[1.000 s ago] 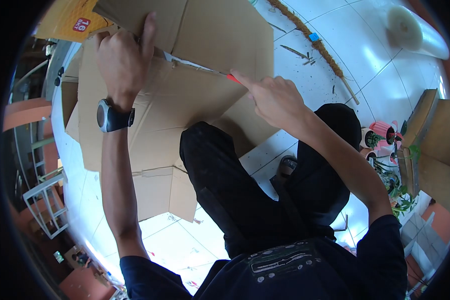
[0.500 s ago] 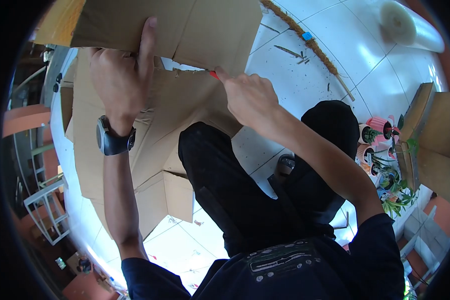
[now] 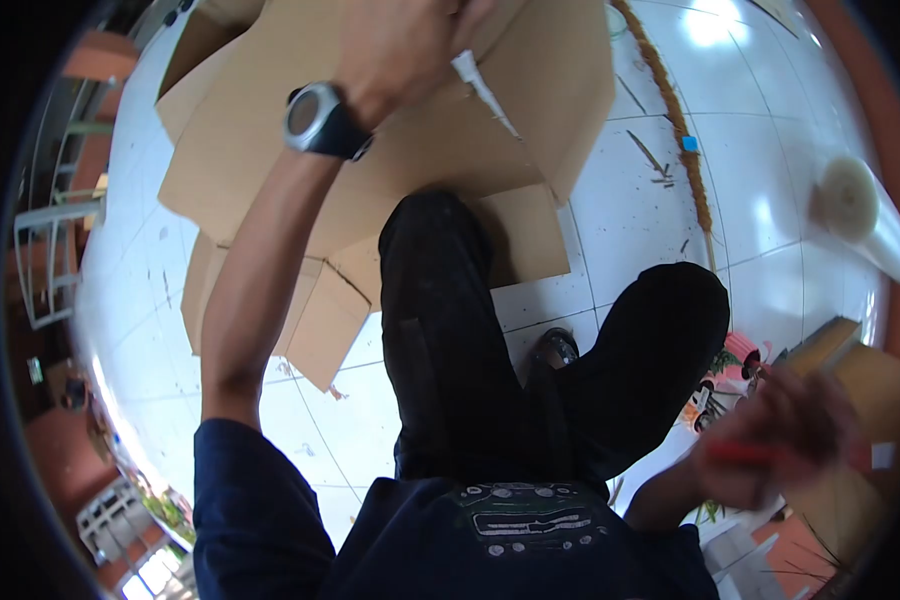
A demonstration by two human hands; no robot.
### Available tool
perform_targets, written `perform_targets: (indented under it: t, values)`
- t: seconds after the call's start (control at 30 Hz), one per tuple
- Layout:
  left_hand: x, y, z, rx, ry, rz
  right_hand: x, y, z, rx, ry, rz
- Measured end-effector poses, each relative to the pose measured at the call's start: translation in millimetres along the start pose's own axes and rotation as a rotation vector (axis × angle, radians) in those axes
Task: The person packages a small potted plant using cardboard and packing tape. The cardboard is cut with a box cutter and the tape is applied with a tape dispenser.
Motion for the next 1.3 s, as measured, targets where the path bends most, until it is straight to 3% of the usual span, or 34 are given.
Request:
perform_targets:
  t: [0.1,0.37,0.77,0.83,1.03,1.13,1.23,1.3]
  values:
    - [3.6,12.2,-0.4,-0.211,0.389,0.046,-35.6,-40.8,-6.8,0.259,-0.061,0.118]
    - [2.9,14.8,-0.9,-0.207,0.381,0.050,-93.2,-77.9,-9.4,0.550,-0.159,0.227]
    - [1.4,13.6,-7.5,-0.144,0.305,0.053,-121.4,-99.5,-18.0,0.732,-0.251,0.312]
    - [3.7,14.8,-8.8,-0.116,0.255,0.049,-118.7,-93.7,-15.6,0.701,-0.218,0.263]
    - [11.6,20.1,-11.6,-0.186,0.396,0.038,-95.5,-68.4,-0.3,0.599,-0.053,0.100]
    - [15.8,15.9,-15.5,-0.161,0.338,0.071,-72.9,-36.4,18.7,0.487,0.096,-0.023]
    - [24.3,5.9,-24.8,-0.223,0.450,0.155,-42.8,32.9,41.9,0.196,0.316,-0.193]
    - [39.0,2.2,-29.3,-0.199,0.437,0.071,-16.2,97.5,47.3,-0.183,0.395,-0.315]
Point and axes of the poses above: each hand's wrist, its own z-axis towards the middle knuckle, its own x-axis out of the back of the hand, y = z × x, the point moved 5 cm from there along z, towards the middle knuckle, and after that the axes turned 14 degrees about -x, right-handed, at the moved point
